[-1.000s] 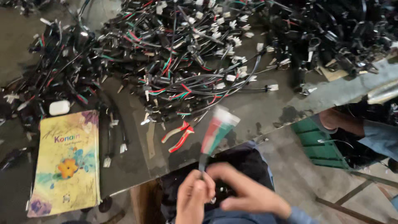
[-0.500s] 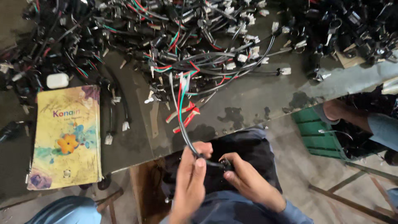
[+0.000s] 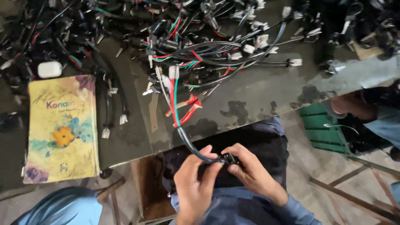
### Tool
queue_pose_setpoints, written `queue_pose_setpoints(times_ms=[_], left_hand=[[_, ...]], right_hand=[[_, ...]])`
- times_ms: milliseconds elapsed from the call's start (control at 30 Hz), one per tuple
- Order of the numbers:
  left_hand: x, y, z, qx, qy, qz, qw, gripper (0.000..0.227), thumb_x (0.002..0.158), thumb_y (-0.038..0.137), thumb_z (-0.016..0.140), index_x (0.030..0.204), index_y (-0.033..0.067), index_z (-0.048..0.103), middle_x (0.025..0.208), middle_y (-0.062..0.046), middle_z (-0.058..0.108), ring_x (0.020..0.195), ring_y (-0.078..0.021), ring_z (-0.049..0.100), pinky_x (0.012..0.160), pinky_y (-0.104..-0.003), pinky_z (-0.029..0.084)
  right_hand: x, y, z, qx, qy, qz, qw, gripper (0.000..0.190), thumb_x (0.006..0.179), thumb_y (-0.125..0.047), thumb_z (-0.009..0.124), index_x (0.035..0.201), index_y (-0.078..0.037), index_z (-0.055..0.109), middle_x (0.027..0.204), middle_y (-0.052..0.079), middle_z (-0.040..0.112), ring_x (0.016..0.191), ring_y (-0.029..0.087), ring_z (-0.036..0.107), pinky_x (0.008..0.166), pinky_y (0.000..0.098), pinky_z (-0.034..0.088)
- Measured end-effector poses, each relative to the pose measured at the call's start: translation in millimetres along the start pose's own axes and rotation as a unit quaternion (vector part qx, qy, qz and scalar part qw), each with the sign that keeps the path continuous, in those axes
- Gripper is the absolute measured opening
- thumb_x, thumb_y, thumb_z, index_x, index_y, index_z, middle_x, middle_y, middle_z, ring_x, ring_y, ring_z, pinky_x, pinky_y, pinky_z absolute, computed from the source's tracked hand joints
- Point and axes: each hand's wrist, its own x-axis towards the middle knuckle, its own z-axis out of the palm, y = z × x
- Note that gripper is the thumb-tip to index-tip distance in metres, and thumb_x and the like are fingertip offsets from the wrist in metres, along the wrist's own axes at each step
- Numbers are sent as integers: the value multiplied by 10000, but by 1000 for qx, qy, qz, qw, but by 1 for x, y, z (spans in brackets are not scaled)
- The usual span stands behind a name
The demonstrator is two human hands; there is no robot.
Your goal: The person repeatedly picks up ignition switch assemblies from a pile on a table, uses red-handled pliers to strip the outer sheathing from the wires, and then discards the processed units. The task involves handling multiple similar components in a repetitive manner.
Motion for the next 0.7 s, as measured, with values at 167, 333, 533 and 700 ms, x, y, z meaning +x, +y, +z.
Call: queue_pose_setpoints(times_ms=[167,333,533,700], left_hand=[[-1,4,12,78,2,62,995,279,865,47,823,1117,12,707,1040,-94,783,955,-197,774,858,-277,604],[3,5,4,-25,-45,-61,997,382,827,49,825,1188,12,708,957,-94,813,859,-209,809,814,-296,623],[10,16,-4,38,-68,-45,996,454,815,90,832,1238,9,690,926,-66,799,873,-163,796,829,-291,610],[15,16,-17,4,-116,-90,989,455,815,96,838,1232,-14,691,879,-66,792,838,-178,786,856,-297,591]], right_hand=[[-2,0,3,-51,19,27,998,399,899,-234,745,1225,-44,616,985,103,635,846,241,630,731,339,520],[-14,8,-3,-29,-37,103,994,448,864,-189,736,1269,-39,618,996,125,644,858,253,643,749,356,529],[-36,14,0,-80,-21,58,995,498,930,-211,723,1359,-2,579,1322,188,652,1285,323,578,1059,398,441],[-26,-4,-2,67,-71,181,979,468,951,-189,678,1359,9,561,1261,173,658,1171,288,619,977,375,487]])
